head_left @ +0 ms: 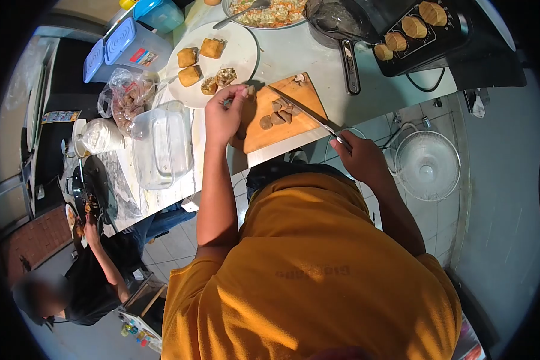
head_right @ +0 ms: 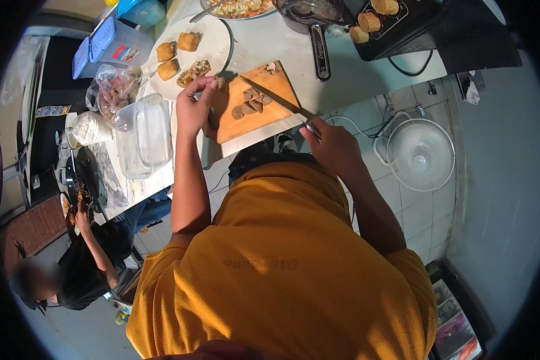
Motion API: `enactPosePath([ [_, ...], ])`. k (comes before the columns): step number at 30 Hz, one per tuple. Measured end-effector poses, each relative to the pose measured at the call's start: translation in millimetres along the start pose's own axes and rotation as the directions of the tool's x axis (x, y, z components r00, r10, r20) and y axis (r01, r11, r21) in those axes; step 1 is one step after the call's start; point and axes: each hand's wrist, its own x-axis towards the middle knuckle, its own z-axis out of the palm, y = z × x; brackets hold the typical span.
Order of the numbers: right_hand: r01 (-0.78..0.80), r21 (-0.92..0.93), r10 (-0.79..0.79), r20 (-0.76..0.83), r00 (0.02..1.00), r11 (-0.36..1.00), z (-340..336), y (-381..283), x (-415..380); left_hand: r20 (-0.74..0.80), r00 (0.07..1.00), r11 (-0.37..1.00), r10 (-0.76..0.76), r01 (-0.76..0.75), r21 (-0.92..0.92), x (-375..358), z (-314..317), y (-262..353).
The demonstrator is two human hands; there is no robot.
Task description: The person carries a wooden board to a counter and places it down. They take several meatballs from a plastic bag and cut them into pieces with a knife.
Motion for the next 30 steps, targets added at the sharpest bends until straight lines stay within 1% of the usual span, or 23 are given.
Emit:
enactPosePath([
  [1,0.006,-0.003,-0.006,-0.001,1.0,1.0,1,1,-1,0.039,0.999,0.999,0.008,-0.007,-0.045,-1,2,-2],
  [2,-0.003,0.024,0.004,-0.033,0.999,1.0,2,3,0,0.032,0.999,0.999,0.013,-0.012,-0.046,0,3,-4],
  [4,-0.011,0.048,0.014,-0.063,0.998,0.999,1,5,0,0.063,0.997,0.997,0.038,-0.042,0.066,-4,8,0],
  [5,-0.016,0.058,0.02,-0.064,0.998,0.998,0,5,0,0.065,0.995,0.993,0.074,-0.079,0.087,-5,10,2],
  [6,-0.024,0.07,0.029,-0.063,0.998,0.997,0,6,-1,0.067,0.995,0.993,0.075,-0.081,0.085,-5,11,4],
  [8,-0.032,0.075,0.037,-0.063,0.997,0.997,-1,7,-2,0.122,0.99,0.984,0.067,-0.086,0.155,-4,13,8],
  [9,-0.039,0.08,0.044,-0.06,0.997,0.996,-1,8,-3,0.126,0.99,0.984,0.07,-0.089,0.153,-4,14,9],
  [11,-0.036,0.094,0.043,-0.075,0.996,0.995,1,11,-3,0.197,0.961,0.873,0.194,-0.261,0.412,-5,13,11],
  [12,-0.03,0.109,0.04,-0.085,0.996,0.994,2,13,-4,0.201,0.96,0.873,0.193,-0.262,0.411,-8,13,12],
  [14,-0.033,0.123,0.045,-0.095,0.994,0.992,5,16,-5,0.214,0.95,0.805,0.228,-0.307,0.508,-13,12,14],
  [18,-0.023,0.16,0.039,-0.097,0.994,0.987,6,20,-4,0.222,0.946,0.788,0.235,-0.319,0.527,-21,4,15],
  [20,-0.014,0.179,0.032,-0.1,0.994,0.984,5,22,-3,0.252,0.954,0.824,0.164,-0.273,0.496,-24,-1,14],
  [21,-0.006,0.197,0.027,-0.104,0.994,0.98,5,22,-2,0.248,0.955,0.822,0.163,-0.27,0.501,-26,-3,15],
  [23,-0.001,0.204,0.024,-0.111,0.994,0.979,4,22,-1,0.23,0.952,0.85,0.2,-0.286,0.443,-31,-6,17],
  [24,0.0,0.211,0.025,-0.118,0.993,0.978,3,22,0,0.226,0.954,0.849,0.199,-0.283,0.446,-33,-5,18],
  [26,-0.003,0.211,0.027,-0.107,0.994,0.977,-3,20,2,0.249,0.924,0.816,0.289,-0.374,0.44,-38,2,23],
  [27,-0.011,0.213,0.032,-0.097,0.995,0.977,-5,19,3,0.288,0.916,0.806,0.277,-0.385,0.45,-40,6,24],
  [28,-0.005,0.212,0.026,-0.096,0.995,0.977,-4,20,4,0.283,0.918,0.805,0.277,-0.382,0.454,-42,10,26],
  [30,0.039,0.231,-0.002,-0.161,0.987,0.972,-1,23,7,0.298,0.911,0.749,0.285,-0.406,0.523,-45,18,31],
])
